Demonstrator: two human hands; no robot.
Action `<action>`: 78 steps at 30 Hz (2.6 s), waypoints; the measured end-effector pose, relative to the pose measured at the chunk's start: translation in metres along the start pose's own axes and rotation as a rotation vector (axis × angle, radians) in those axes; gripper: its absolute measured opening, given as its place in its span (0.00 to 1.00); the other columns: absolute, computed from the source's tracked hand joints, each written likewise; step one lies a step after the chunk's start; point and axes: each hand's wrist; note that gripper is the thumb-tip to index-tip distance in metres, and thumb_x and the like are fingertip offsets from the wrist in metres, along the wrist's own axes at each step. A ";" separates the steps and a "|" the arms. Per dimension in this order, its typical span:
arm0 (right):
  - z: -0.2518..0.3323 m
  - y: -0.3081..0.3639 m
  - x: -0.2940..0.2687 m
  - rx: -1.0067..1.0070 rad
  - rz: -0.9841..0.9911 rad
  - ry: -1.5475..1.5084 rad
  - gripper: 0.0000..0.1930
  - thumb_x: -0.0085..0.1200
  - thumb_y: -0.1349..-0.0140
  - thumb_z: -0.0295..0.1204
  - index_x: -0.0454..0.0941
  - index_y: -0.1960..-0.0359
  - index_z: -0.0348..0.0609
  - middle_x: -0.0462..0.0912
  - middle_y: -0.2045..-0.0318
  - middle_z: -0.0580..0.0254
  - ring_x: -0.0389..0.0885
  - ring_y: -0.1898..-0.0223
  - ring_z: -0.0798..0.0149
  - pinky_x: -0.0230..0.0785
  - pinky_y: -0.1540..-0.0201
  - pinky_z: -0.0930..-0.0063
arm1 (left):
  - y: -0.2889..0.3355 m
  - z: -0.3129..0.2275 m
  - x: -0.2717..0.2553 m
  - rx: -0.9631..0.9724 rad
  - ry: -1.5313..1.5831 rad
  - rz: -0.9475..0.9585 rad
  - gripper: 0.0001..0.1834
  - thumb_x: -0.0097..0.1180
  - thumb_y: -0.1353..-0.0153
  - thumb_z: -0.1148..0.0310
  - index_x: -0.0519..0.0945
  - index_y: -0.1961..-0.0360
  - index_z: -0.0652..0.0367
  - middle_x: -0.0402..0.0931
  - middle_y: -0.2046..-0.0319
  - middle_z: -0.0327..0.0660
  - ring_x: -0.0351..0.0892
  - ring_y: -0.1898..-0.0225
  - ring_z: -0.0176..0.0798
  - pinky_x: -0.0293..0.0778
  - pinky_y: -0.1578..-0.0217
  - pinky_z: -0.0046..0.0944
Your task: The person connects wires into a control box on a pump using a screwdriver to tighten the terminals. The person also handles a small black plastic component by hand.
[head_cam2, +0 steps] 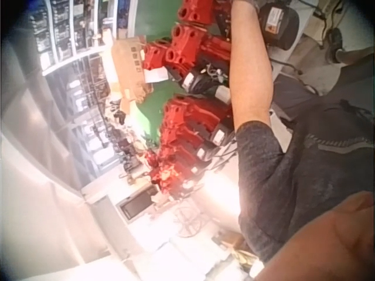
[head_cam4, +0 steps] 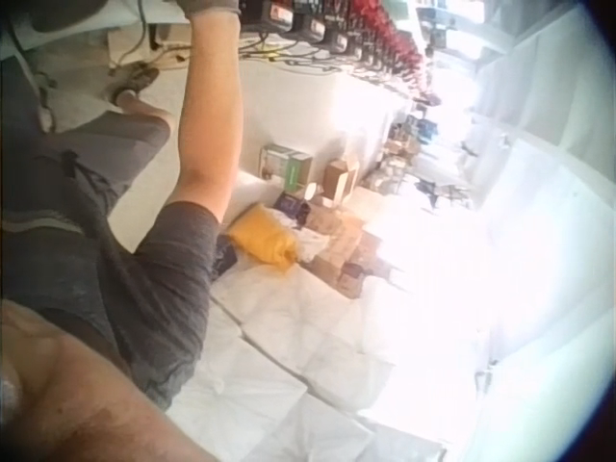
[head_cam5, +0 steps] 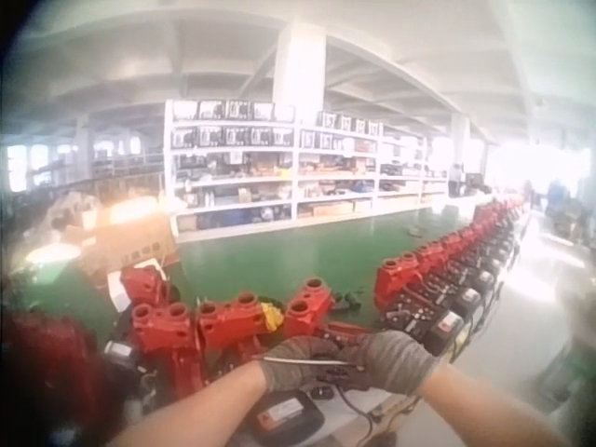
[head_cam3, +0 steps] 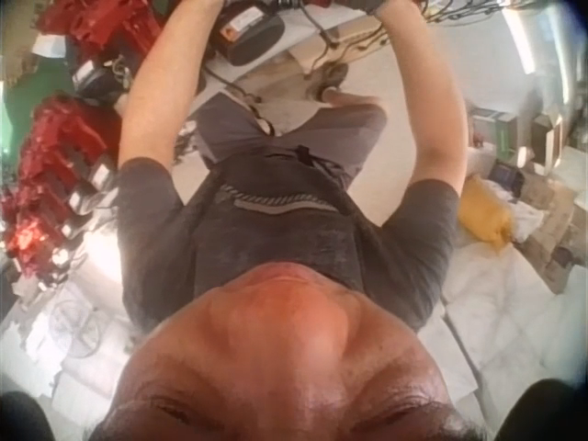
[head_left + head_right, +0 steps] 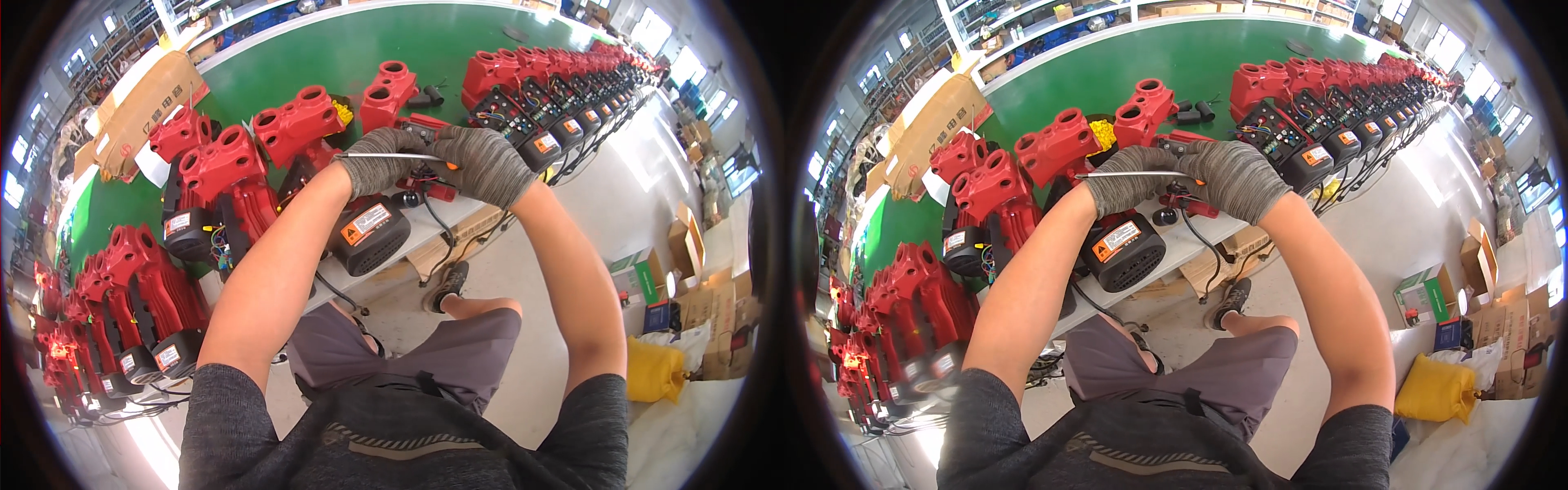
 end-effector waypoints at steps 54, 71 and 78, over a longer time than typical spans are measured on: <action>0.015 0.020 0.045 0.081 -0.372 0.237 0.19 0.65 0.43 0.34 0.81 0.50 0.45 0.83 0.56 0.52 0.85 0.60 0.47 0.80 0.60 0.56 | -0.010 0.028 0.003 0.064 0.315 0.022 0.09 0.57 0.31 0.71 0.81 0.52 0.62 0.82 0.65 0.40 0.85 0.70 0.38 0.85 0.67 0.38; 0.026 0.019 0.045 0.162 -0.399 0.102 0.16 0.60 0.37 0.33 0.77 0.50 0.42 0.86 0.58 0.45 0.87 0.67 0.48 0.81 0.67 0.56 | -0.003 0.025 0.002 0.077 0.356 0.001 0.11 0.57 0.31 0.72 0.81 0.49 0.59 0.83 0.67 0.40 0.85 0.70 0.35 0.84 0.68 0.36; 0.029 0.010 0.050 0.328 -0.375 -0.211 0.10 0.57 0.32 0.34 0.80 0.59 0.40 0.84 0.74 0.50 0.85 0.78 0.55 0.78 0.75 0.62 | -0.002 0.021 0.005 0.031 0.305 0.009 0.12 0.57 0.30 0.72 0.81 0.47 0.60 0.84 0.67 0.41 0.85 0.69 0.33 0.83 0.68 0.36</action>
Point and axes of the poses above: each hand's wrist, its own y-axis away from the middle knuckle, its own x-axis out of the palm, z = x × y
